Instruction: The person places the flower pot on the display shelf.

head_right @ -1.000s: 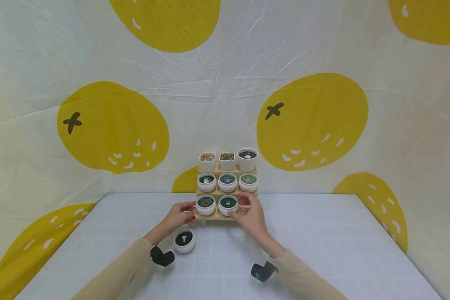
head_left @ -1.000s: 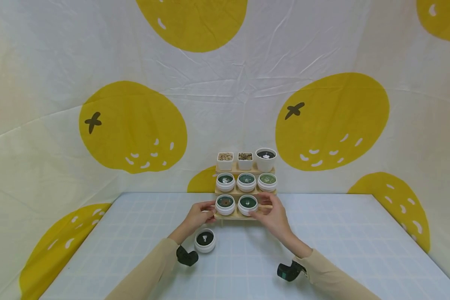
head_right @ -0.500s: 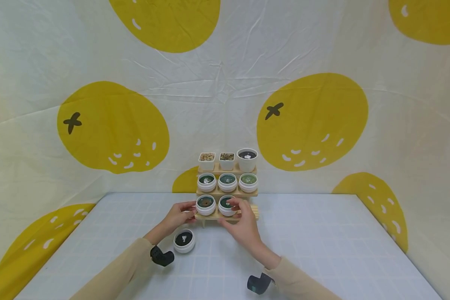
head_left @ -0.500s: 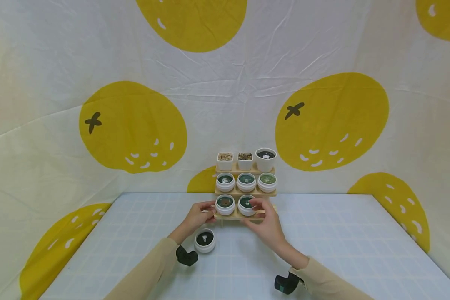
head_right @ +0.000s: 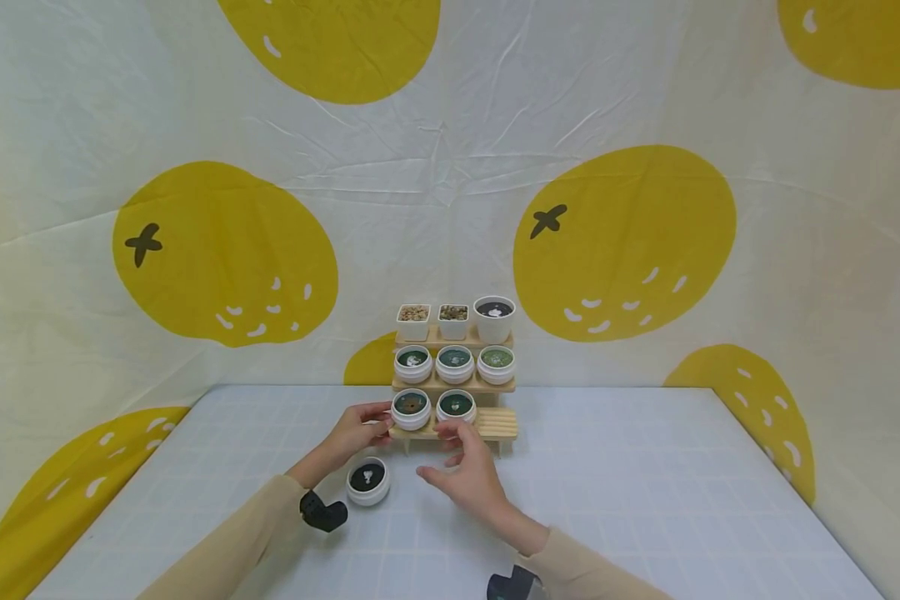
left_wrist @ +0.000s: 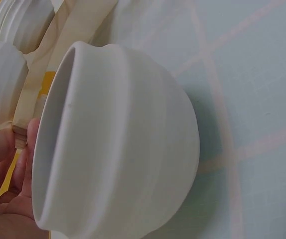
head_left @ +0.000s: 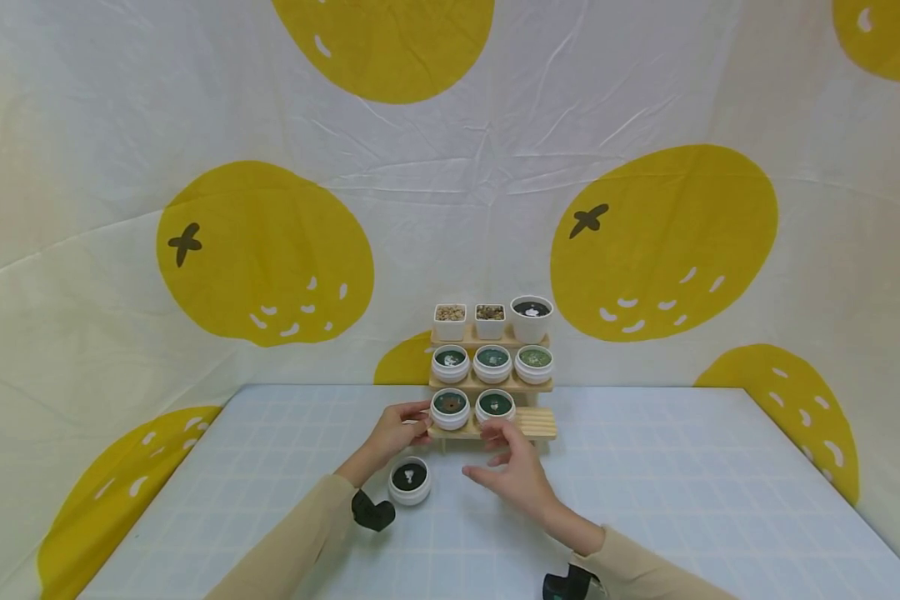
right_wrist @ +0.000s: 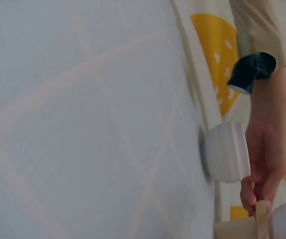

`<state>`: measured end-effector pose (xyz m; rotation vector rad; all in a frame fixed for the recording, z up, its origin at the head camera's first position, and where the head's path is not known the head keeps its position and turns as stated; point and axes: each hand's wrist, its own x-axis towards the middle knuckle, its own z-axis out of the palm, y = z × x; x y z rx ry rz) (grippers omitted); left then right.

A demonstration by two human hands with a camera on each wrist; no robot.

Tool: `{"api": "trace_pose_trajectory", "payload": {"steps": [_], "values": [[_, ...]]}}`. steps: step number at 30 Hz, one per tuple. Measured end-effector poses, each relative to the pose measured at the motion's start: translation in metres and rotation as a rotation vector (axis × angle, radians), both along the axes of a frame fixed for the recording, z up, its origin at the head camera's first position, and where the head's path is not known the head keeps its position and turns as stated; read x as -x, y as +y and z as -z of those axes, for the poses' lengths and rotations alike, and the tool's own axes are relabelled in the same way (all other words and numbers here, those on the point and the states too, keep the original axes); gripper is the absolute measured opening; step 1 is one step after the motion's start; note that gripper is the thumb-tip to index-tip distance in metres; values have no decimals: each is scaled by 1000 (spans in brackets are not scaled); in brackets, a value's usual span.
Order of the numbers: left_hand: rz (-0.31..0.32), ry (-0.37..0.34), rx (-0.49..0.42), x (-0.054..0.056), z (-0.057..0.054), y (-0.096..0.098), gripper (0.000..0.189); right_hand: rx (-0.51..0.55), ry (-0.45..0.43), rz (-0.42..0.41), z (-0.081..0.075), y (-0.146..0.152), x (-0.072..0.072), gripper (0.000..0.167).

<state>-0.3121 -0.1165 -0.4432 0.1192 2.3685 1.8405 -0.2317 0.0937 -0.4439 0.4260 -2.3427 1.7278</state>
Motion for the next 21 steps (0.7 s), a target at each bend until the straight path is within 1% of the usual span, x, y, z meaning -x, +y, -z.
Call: {"api": "trace_pose_trajectory", "payload": {"steps": [3,5,11,17,21], "values": [[0,3,12,0,0,0,39,-21,-68,-47,3,-3,0,56],[2,2,11,0,0,-1,39,-24,-97,-72,5,-5,0,57],[1,2,11,0,0,0,38,-32,-102,-142,8,-13,3,59],[5,11,17,-1,-2,-1,38,-51,-156,-230,13,-22,8,64],[16,27,11,-1,-2,-2,38,-40,-163,-290,18,-29,10,66]]}}
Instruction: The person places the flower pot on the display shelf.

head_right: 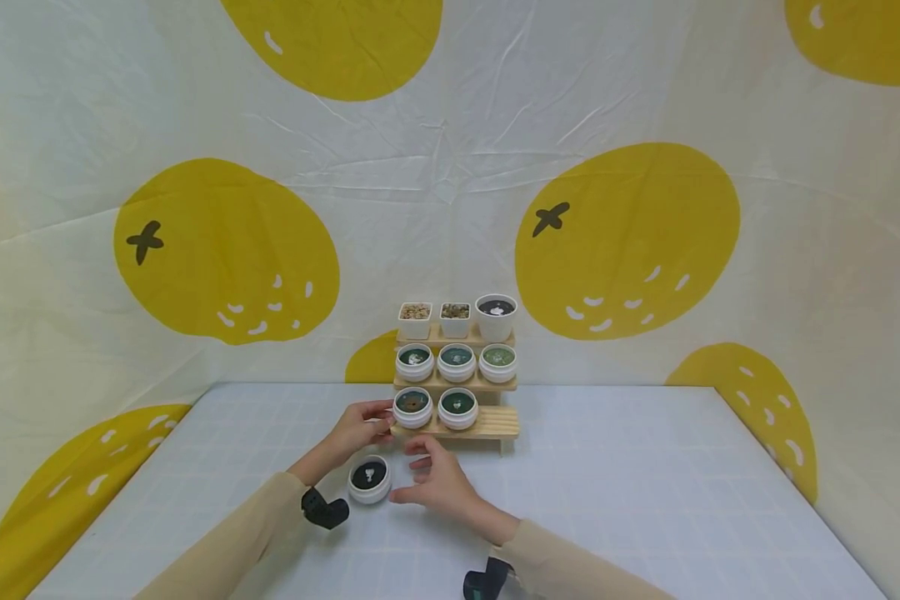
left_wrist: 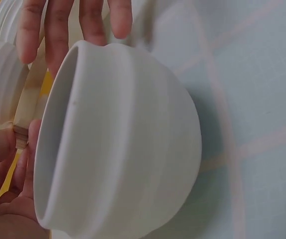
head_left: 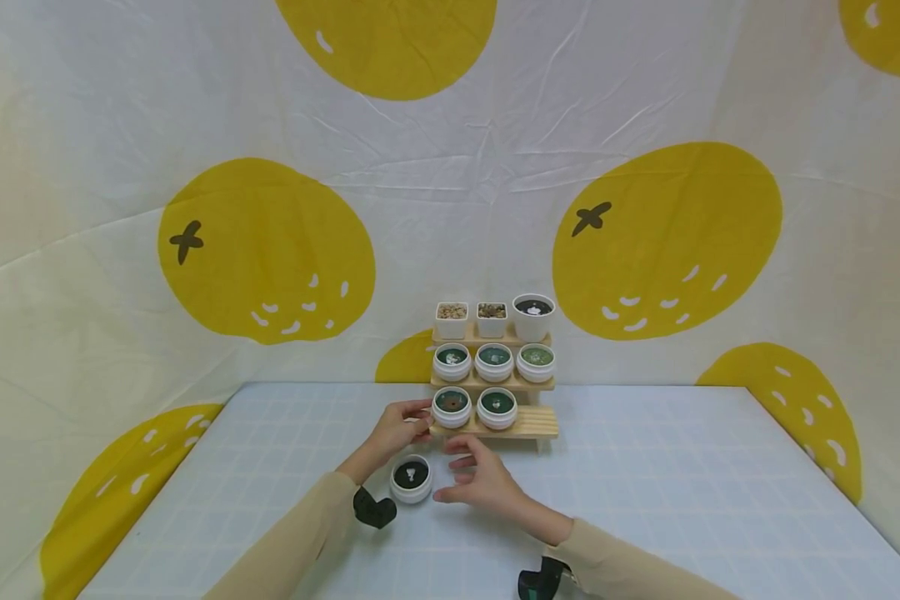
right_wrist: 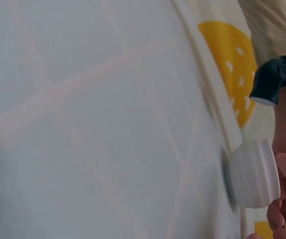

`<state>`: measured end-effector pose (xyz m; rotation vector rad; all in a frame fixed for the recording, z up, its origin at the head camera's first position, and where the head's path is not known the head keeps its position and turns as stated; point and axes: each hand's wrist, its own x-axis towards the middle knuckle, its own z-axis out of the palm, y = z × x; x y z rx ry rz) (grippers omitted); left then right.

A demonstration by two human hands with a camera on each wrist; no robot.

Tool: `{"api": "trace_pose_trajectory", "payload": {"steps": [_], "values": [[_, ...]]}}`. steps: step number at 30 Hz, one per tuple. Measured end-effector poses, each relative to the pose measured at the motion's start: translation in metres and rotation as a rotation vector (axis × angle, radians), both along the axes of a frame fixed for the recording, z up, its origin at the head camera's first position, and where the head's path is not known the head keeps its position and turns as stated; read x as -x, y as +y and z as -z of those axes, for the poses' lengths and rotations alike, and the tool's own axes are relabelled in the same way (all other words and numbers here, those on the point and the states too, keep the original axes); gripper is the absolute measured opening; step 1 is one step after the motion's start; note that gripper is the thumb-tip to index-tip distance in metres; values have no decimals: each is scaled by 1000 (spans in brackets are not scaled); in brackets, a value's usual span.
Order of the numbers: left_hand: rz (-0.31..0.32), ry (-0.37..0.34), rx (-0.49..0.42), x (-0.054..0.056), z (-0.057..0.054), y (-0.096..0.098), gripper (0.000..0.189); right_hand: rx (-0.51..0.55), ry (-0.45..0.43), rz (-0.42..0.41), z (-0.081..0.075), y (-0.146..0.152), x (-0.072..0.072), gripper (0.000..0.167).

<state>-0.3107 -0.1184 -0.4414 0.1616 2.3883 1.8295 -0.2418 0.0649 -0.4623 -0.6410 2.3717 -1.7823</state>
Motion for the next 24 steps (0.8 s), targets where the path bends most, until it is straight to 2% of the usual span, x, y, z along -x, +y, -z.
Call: {"api": "trace_pose_trajectory", "payload": {"steps": [5,8,11,13,15,24], "values": [[-5,9,5,1,-1,0,38,17,3,-17,4,-9,2,64],[4,9,4,-7,-13,1,38,24,5,-14,5,-13,2,65],[-3,6,9,-7,-13,1,38,52,-3,-22,4,-17,1,67],[-8,6,17,-6,-11,1,37,66,-7,-30,5,-19,1,68],[-20,3,28,1,-2,1,38,74,-14,-36,5,-21,0,68],[-13,3,44,4,0,1,38,48,2,-60,9,-28,1,66]]}}
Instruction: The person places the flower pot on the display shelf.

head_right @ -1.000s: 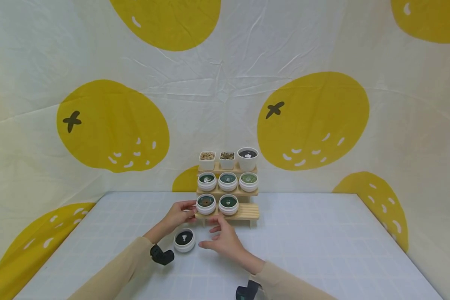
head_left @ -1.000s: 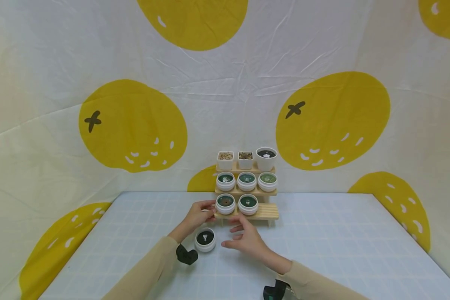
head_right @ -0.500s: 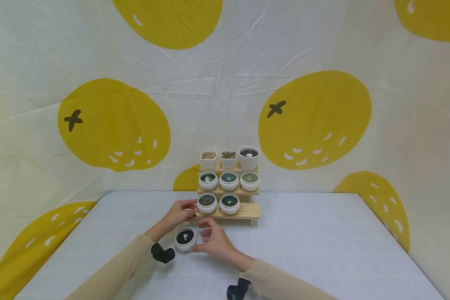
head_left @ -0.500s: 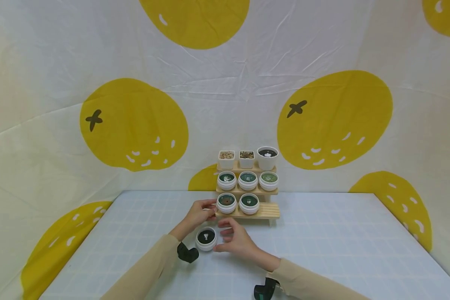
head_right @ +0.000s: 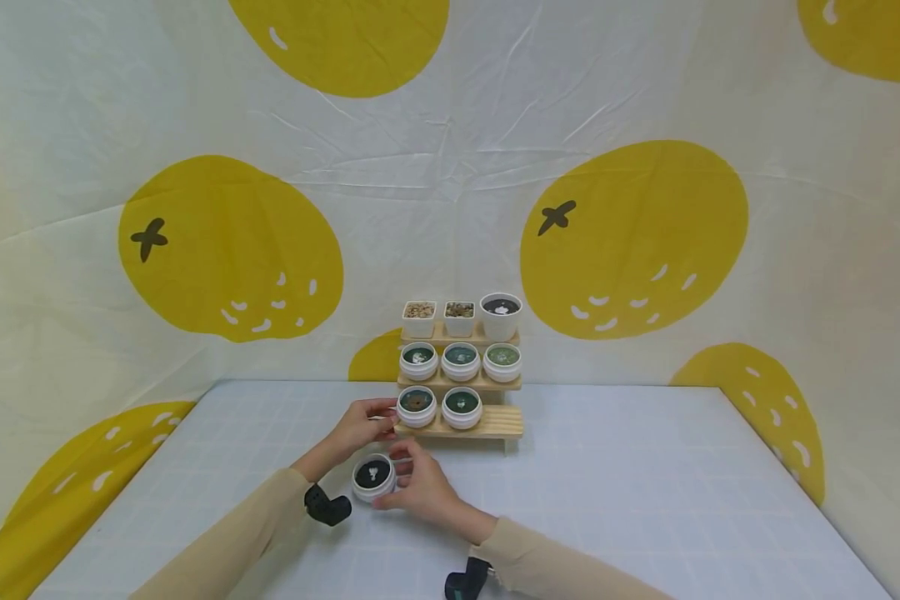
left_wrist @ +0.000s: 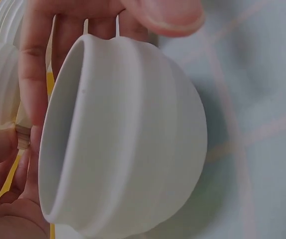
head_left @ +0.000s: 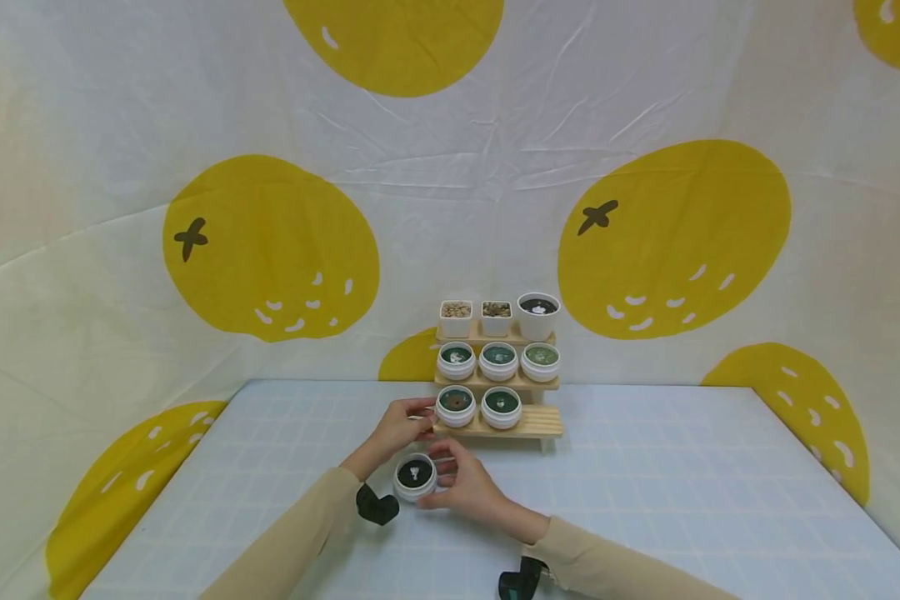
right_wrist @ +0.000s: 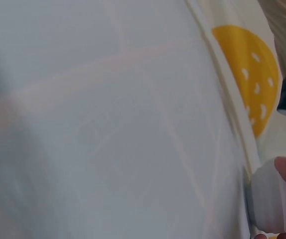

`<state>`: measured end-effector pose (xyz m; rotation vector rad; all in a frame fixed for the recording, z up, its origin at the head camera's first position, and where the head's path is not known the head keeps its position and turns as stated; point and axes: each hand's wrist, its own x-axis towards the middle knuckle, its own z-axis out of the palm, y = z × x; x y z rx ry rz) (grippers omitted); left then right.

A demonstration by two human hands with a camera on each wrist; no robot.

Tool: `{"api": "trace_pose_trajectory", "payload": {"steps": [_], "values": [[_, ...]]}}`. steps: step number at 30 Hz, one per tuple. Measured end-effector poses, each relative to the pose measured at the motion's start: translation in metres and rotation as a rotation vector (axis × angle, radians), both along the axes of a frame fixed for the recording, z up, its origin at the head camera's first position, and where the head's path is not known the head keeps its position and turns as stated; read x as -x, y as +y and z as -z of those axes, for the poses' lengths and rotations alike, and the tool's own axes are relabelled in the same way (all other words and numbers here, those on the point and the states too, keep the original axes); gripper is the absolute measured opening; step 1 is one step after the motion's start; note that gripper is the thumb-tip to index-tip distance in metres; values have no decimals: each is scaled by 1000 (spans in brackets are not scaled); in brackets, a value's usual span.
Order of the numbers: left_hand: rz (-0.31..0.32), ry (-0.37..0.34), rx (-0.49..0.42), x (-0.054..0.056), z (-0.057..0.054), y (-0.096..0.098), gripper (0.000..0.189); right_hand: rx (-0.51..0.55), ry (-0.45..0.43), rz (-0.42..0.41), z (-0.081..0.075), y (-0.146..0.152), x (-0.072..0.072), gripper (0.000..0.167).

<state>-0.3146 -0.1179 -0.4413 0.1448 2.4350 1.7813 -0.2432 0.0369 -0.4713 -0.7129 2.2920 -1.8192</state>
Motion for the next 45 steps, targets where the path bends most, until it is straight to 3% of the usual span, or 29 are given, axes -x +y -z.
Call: {"api": "trace_pose_trajectory", "payload": {"steps": [18,31,42,45], "values": [[30,23,-11,2,2,-3,39,-34,31,-10,3,-9,1,69],[42,24,-15,3,2,-4,39,-114,57,18,3,-9,2,64],[19,9,-5,5,4,-2,38,-58,140,-22,4,-3,0,62],[27,6,-13,4,3,-2,39,-75,110,-9,4,-2,0,61]]}}
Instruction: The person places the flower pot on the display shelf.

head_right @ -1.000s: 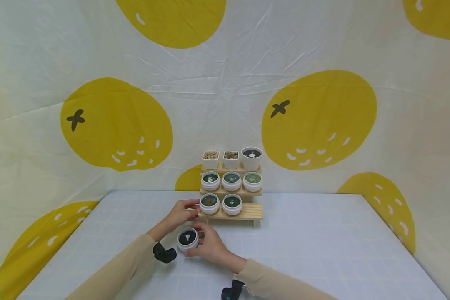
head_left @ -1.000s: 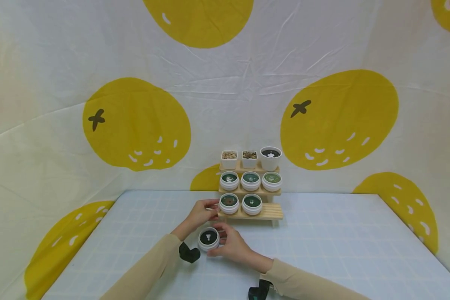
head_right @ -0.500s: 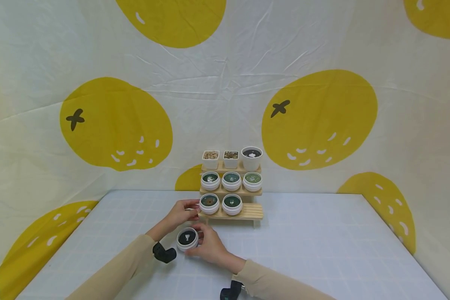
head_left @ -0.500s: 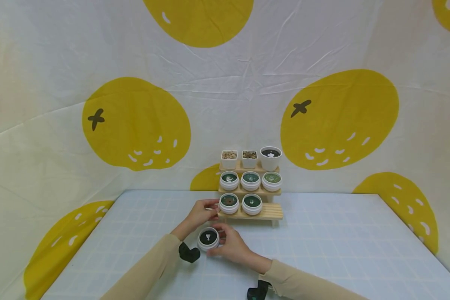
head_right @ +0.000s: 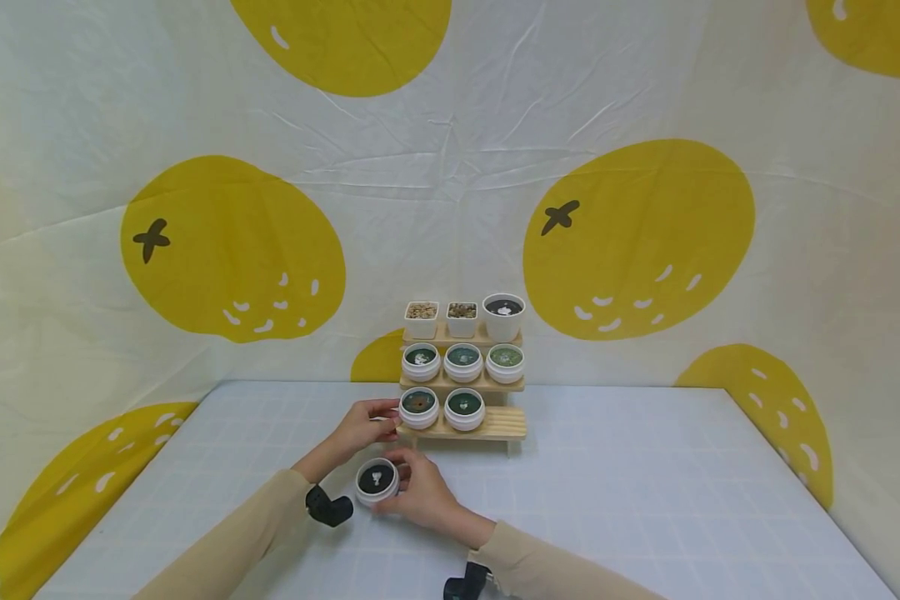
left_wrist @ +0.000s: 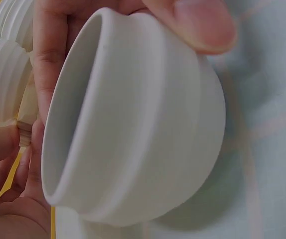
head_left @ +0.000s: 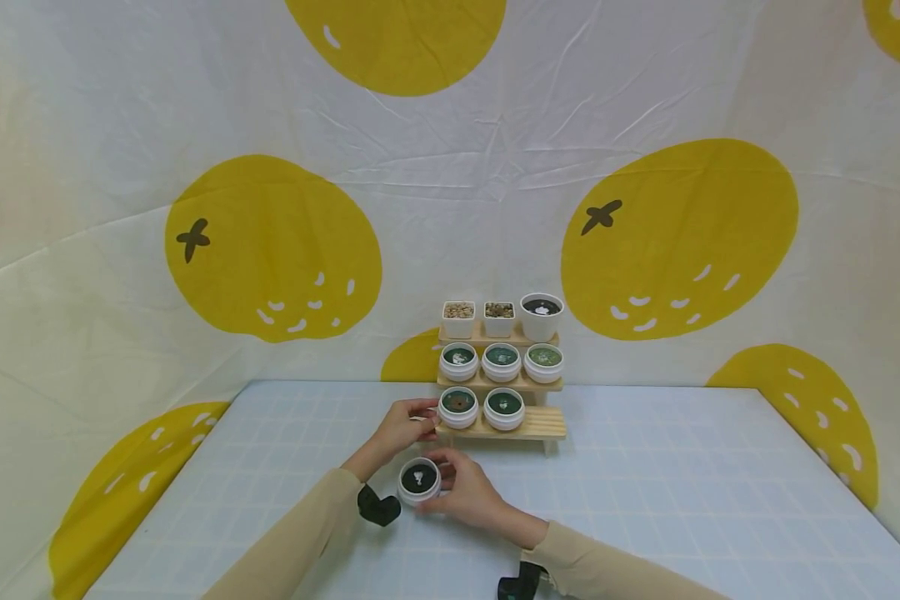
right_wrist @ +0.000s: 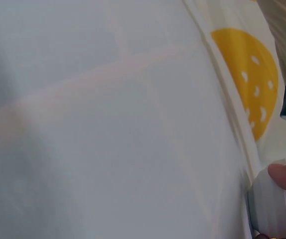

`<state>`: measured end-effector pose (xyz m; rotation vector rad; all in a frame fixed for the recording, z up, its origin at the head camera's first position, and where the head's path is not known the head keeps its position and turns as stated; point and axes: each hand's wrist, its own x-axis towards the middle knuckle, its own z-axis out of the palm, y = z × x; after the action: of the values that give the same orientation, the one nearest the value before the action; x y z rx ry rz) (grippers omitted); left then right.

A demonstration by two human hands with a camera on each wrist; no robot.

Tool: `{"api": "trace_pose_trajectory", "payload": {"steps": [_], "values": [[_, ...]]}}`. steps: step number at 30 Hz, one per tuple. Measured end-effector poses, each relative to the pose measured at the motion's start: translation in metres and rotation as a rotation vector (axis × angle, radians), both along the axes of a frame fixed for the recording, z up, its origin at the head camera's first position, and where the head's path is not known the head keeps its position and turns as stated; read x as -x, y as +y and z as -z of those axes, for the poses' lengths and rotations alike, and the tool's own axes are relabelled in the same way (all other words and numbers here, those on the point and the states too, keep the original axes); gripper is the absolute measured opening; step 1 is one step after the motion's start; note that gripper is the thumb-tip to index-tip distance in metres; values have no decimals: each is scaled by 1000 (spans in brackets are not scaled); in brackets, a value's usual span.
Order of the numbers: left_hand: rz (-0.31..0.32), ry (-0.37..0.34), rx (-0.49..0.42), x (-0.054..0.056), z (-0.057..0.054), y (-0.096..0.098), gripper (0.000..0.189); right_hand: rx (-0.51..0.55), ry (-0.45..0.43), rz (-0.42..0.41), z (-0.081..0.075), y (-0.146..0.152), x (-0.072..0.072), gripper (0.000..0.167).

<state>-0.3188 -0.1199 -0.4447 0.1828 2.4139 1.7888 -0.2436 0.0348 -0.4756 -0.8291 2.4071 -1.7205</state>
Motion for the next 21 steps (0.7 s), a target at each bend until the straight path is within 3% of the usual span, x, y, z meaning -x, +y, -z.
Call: {"api": "trace_pose_trajectory", "payload": {"steps": [2,7,21], "values": [[11,0,-6,0,-1,0,39,3,-51,16,0,1,1,62],[34,9,-10,-1,-4,0,40,6,-82,30,-3,8,0,64],[13,-2,-16,-1,0,0,41,5,-67,82,-7,41,-9,67]]}}
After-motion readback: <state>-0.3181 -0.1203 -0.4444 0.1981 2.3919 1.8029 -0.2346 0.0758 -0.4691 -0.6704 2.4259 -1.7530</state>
